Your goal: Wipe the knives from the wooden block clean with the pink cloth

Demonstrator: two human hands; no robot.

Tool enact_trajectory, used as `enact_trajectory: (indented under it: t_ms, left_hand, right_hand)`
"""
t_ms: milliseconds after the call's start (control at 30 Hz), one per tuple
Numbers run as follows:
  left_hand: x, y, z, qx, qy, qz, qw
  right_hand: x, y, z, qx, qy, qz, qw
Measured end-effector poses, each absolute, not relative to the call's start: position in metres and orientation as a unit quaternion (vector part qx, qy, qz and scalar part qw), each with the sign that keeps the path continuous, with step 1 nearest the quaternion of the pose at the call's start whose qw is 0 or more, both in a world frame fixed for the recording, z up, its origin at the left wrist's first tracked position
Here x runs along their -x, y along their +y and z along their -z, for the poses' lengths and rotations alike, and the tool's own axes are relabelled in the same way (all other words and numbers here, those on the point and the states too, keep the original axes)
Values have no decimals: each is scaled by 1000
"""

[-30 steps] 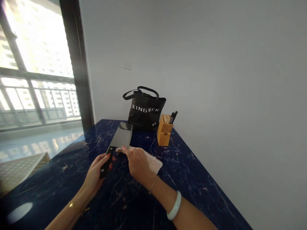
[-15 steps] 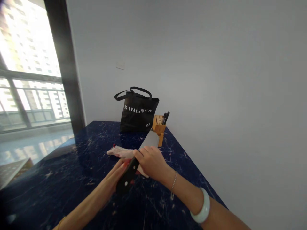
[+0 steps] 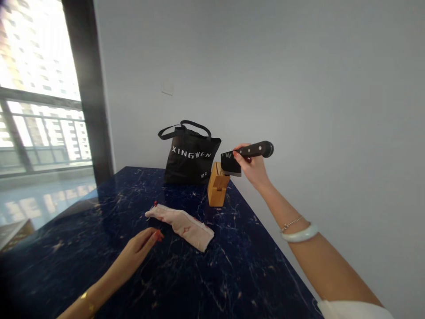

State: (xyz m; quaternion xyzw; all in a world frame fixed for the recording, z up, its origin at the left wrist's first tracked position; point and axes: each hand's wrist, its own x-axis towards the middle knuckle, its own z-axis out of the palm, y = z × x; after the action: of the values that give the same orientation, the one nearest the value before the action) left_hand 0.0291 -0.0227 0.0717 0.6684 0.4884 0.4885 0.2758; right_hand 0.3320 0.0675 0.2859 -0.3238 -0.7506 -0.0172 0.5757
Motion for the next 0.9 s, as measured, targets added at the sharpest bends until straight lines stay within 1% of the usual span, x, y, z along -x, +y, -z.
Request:
enact_trajectory:
  t_ms: [167,367,467,667,767,900]
  left_hand:
    - [-31,-27,-71,-693,507,-458,230]
    - [-33,-30,-71,-719,518,-422,192]
    - [-35,-32,-73,-735,522,-396,175]
    - [-35,-33,-76,-751,531,-367,141]
    - [-33,-32,-77,-754,530,-366,128]
    - [-32,-32,-77,-755,531,-369,111]
  right_hand:
    - [-337,106,-285,330,-728,-34,600]
    - [-333,132,-296,355,-732,-91,575]
    - [-323,150,-310,409,-736,-82,533]
    - [-296,189,-327,544,-716,-10,437]
    - [-289,203,-328,606,-700,-28,377]
    - [-286,217,-325,655,-698,-38,286]
